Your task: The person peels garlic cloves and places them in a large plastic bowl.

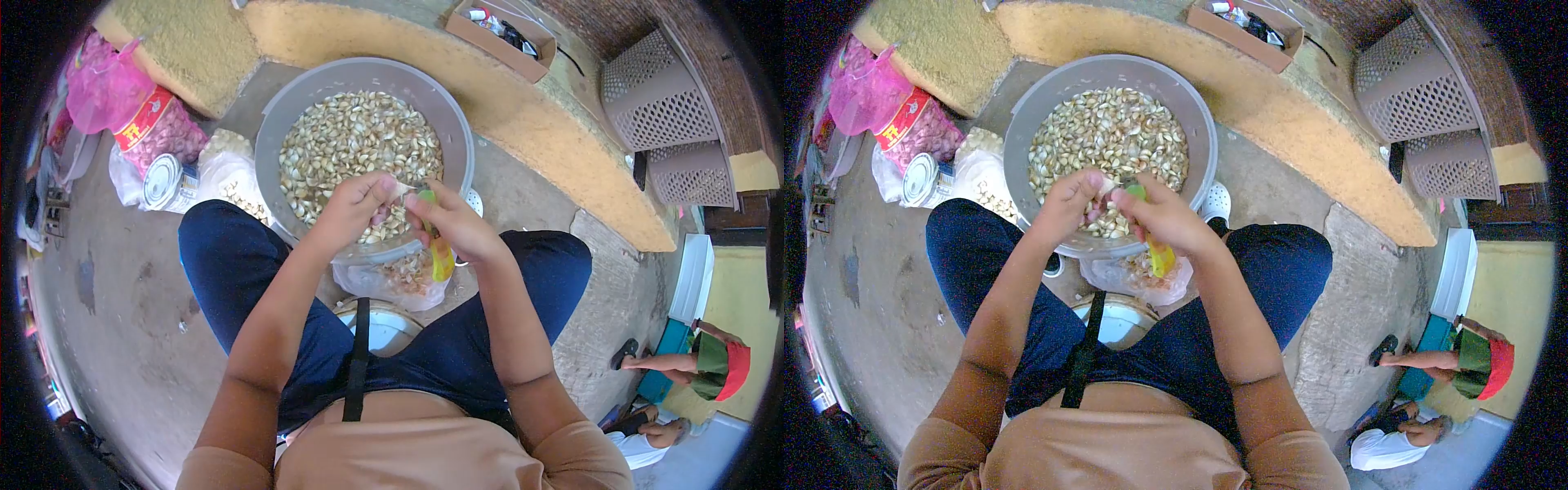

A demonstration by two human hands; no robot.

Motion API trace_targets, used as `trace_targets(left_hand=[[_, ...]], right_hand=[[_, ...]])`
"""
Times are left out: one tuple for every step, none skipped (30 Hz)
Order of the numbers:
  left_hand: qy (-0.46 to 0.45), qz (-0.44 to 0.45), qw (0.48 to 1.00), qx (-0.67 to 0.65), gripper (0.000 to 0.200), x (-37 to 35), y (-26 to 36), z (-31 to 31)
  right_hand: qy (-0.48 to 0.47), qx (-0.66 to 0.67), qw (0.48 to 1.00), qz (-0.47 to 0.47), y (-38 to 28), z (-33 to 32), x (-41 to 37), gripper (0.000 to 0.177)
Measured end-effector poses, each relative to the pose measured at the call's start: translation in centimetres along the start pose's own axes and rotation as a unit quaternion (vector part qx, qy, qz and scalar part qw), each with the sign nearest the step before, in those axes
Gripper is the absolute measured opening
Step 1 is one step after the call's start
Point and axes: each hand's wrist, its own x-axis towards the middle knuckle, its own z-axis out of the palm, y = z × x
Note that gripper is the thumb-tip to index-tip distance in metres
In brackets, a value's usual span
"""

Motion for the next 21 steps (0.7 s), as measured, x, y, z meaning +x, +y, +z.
trace_targets(left_hand=[[-0.008, 0.004, 1.0, 0.0, 0.033, 0.0, 0.1, 0.0], [-0.016, 0.008, 1.0, 0.001, 0.033, -0.1, 0.2, 0.0], [-0.024, 0.012, 1.0, 0.001, 0.032, -0.1, 0.3, 0.1], [-0.03, 0.017, 0.999, 0.004, 0.032, -0.1, 0.2, 0.1], [-0.037, 0.022, 0.999, 0.006, 0.032, -0.1, 0.1, 0.1], [-0.043, 0.027, 0.999, 0.008, 0.031, -0.1, 0.1, 0.1], [-0.044, 0.029, 0.999, 0.011, 0.031, -0.1, 0.0, 0.1], [-0.045, 0.03, 0.998, 0.014, 0.03, -0.1, 0.0, 0.1], [-0.045, 0.031, 0.998, 0.017, 0.03, -0.1, 0.0, 0.1], [-0.043, 0.025, 0.999, 0.012, 0.029, -0.2, 0.0, 0.2], [-0.041, 0.018, 0.999, 0.006, 0.029, -0.3, 0.1, 0.3], [-0.038, 0.012, 0.999, 0.001, 0.029, -0.3, 0.2, 0.3], [-0.045, 0.01, 0.999, -0.011, 0.028, -0.3, 0.1, 0.3], [-0.051, 0.007, 0.998, -0.023, 0.028, -0.3, 0.0, 0.3], [-0.058, 0.005, 0.998, -0.035, 0.028, -0.3, -0.1, 0.2], [-0.064, -0.001, 0.997, -0.036, 0.027, -0.2, -0.1, 0.1], [-0.071, -0.006, 0.997, -0.036, 0.027, -0.2, 0.0, -0.1], [-0.077, -0.012, 0.996, -0.037, 0.027, -0.2, 0.1, -0.1], [-0.067, -0.023, 0.997, -0.035, 0.027, -0.2, 0.2, 0.0], [-0.056, -0.032, 0.997, -0.033, 0.026, -0.3, 0.3, 0.1], [-0.046, -0.042, 0.998, -0.031, 0.026, -0.3, 0.3, 0.3]], right_hand=[[0.0, -0.041, 0.999, -0.009, -0.3, 0.2, -0.3, 0.036], [0.001, -0.081, 0.997, -0.018, -0.5, 0.4, -0.5, 0.041], [-0.007, -0.087, 0.996, -0.016, -0.4, 0.3, -0.4, 0.041], [-0.015, -0.092, 0.996, -0.014, -0.4, 0.3, -0.4, 0.041], [-0.022, -0.098, 0.995, -0.011, -0.4, 0.2, -0.4, 0.041], [-0.022, -0.085, 0.996, -0.023, -0.2, 0.3, -0.3, 0.041], [-0.021, -0.072, 0.997, -0.035, 0.1, 0.4, -0.2, 0.04], [-0.021, -0.059, 0.997, -0.047, 0.3, 0.5, -0.1, 0.04], [-0.018, -0.067, 0.996, -0.049, 0.3, 0.5, -0.1, 0.04], [-0.014, -0.074, 0.996, -0.05, 0.3, 0.5, -0.1, 0.039], [-0.011, -0.081, 0.995, -0.052, 0.3, 0.6, -0.1, 0.039], [-0.005, -0.086, 0.994, -0.062, 0.2, 0.7, -0.1, 0.038], [0.0, -0.091, 0.993, -0.071, 0.1, 0.8, -0.2, 0.038], [0.005, -0.095, 0.992, -0.08, 0.1, 0.9, -0.2, 0.038], [0.011, -0.108, 0.991, -0.079, 0.0, 0.9, -0.2, 0.038], [0.016, -0.121, 0.989, -0.079, 0.0, 0.9, -0.2, 0.039], [0.022, -0.133, 0.988, -0.078, 0.1, 0.9, -0.2, 0.039], [0.029, -0.13, 0.987, -0.087, 0.1, 0.9, -0.2, 0.04], [0.036, -0.127, 0.986, -0.096, 0.2, 1.1, -0.1, 0.041], [0.043, -0.125, 0.986, -0.106, 0.4, 1.1, 0.0, 0.042], [0.06, -0.143, 0.982, -0.11, 0.6, 1.1, 0.1, 0.043]])
